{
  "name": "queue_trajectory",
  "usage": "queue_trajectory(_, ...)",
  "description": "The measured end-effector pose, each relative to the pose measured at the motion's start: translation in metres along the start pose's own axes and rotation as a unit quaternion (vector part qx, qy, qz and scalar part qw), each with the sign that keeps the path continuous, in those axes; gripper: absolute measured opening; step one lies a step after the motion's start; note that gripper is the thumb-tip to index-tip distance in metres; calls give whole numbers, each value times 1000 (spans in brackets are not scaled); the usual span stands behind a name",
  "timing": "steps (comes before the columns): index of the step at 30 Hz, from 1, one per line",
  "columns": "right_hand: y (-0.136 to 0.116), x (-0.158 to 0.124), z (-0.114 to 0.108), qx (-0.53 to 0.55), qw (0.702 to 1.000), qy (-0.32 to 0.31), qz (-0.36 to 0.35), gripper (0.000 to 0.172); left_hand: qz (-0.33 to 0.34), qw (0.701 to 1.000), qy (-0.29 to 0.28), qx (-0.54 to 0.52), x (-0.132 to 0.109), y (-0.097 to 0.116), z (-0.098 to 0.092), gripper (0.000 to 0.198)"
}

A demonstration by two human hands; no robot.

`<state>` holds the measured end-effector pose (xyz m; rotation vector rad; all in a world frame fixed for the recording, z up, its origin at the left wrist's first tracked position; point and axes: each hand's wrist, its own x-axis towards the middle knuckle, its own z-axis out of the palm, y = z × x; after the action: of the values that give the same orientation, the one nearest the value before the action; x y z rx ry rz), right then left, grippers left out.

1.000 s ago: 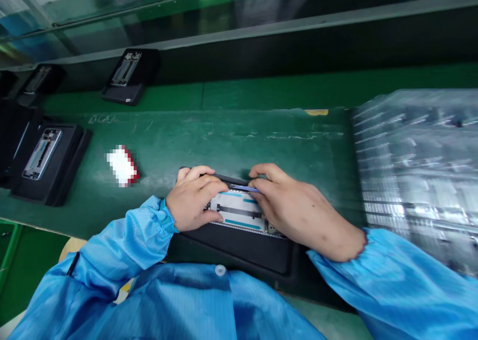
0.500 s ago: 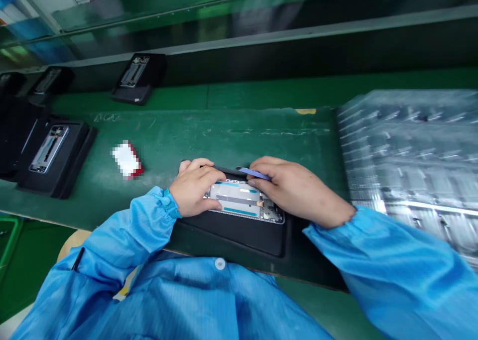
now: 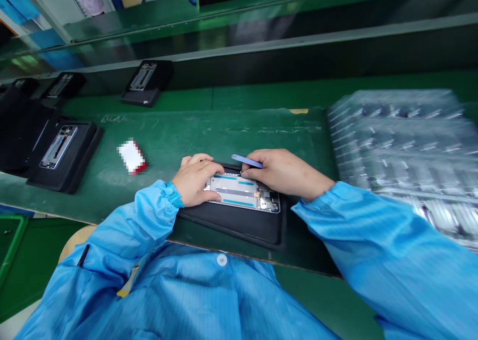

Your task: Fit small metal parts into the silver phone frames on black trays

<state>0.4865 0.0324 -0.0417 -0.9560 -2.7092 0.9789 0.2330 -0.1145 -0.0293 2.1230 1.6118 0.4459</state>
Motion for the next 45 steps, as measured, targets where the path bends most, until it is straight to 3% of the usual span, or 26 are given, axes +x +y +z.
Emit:
queue_trajectory(7, 4, -4, -4, 0, 998, 4, -56, 30, 0, 1000, -5, 4, 1, 0, -1, 62)
queue_trajectory(13, -2, -3, -3, -15, 998, 5, -59, 32, -13, 1000, -19, 15, 1, 2, -4, 61)
queue_trajectory(30, -6, -3, -2, -103, 984, 17, -146, 24, -8, 1000, -18, 14, 1, 1, -2, 59)
queue_trajectory(38, -4, -6, 3, -66, 991, 36, -111, 25, -8, 1000, -18, 15, 2, 1, 0, 59)
queue_trajectory(45, -2, -13, 8, -82, 987, 55, -130, 29, -6, 1000, -18, 15, 1, 2, -1, 59)
